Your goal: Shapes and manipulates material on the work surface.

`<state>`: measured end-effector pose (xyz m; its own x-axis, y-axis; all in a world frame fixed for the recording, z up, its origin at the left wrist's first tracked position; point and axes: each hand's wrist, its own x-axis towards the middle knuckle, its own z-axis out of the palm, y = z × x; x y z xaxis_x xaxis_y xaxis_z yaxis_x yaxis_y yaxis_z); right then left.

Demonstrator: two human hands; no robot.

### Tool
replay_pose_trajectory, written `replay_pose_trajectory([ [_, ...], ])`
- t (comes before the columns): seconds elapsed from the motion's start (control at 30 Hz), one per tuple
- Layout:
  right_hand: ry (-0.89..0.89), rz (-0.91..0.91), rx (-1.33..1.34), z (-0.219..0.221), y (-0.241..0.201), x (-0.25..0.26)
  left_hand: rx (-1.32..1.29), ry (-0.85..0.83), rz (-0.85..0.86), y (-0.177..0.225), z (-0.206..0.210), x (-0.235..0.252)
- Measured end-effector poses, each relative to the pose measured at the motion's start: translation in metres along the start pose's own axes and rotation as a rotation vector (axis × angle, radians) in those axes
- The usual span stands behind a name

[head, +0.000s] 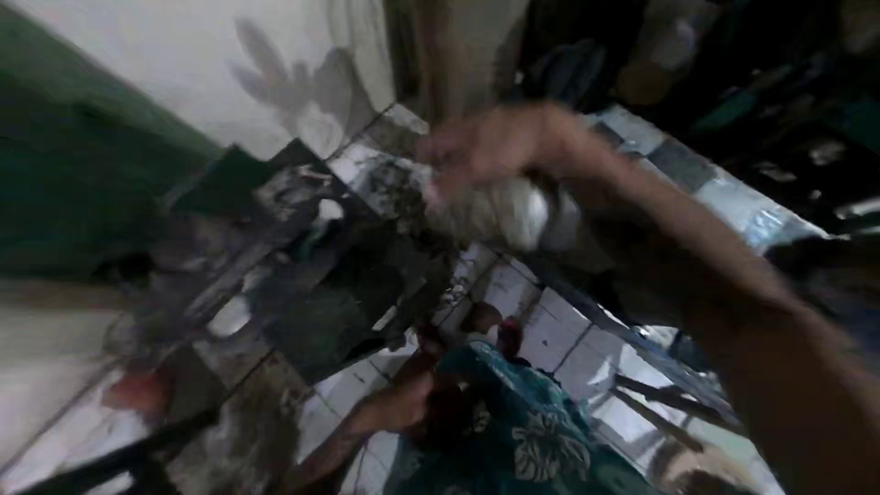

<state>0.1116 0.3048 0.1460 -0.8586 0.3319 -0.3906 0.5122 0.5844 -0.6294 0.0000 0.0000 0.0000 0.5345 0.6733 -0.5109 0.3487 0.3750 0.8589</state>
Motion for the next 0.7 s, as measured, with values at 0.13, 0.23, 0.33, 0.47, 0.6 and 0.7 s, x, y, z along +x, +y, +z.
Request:
replay_pose_trajectory([
  [0.13, 0.024, 0.099, 0.209, 0.152, 0.131, -0.151, 0.184, 0.228, -0.191, 0.061, -0.047, 0.077],
  [0.23, 0.067, 0.489, 0.194, 0.274, 0.206, -0.203, 0.444, 0.317, -0.184, 0.090, -0.079, 0.179],
  [0.33, 0.114, 0.734, 0.200, 0.359, 0.261, -0.219, 0.748, 0.335, -0.162, 0.122, -0.112, 0.289],
  [0.47, 0.067, 0.813, 0.314, 0.347, 0.273, -0.219, 0.885, 0.303, -0.039, 0.124, -0.157, 0.372],
  [0.6, 0.044, 0.914, 0.384, 0.356, 0.292, -0.219, 0.958, 0.196, -0.108, 0.106, -0.172, 0.388],
  [0.7, 0.056, 0.901, 0.385, 0.362, 0.289, -0.217, 0.960, 0.182, -0.150, 0.098, -0.158, 0.379],
])
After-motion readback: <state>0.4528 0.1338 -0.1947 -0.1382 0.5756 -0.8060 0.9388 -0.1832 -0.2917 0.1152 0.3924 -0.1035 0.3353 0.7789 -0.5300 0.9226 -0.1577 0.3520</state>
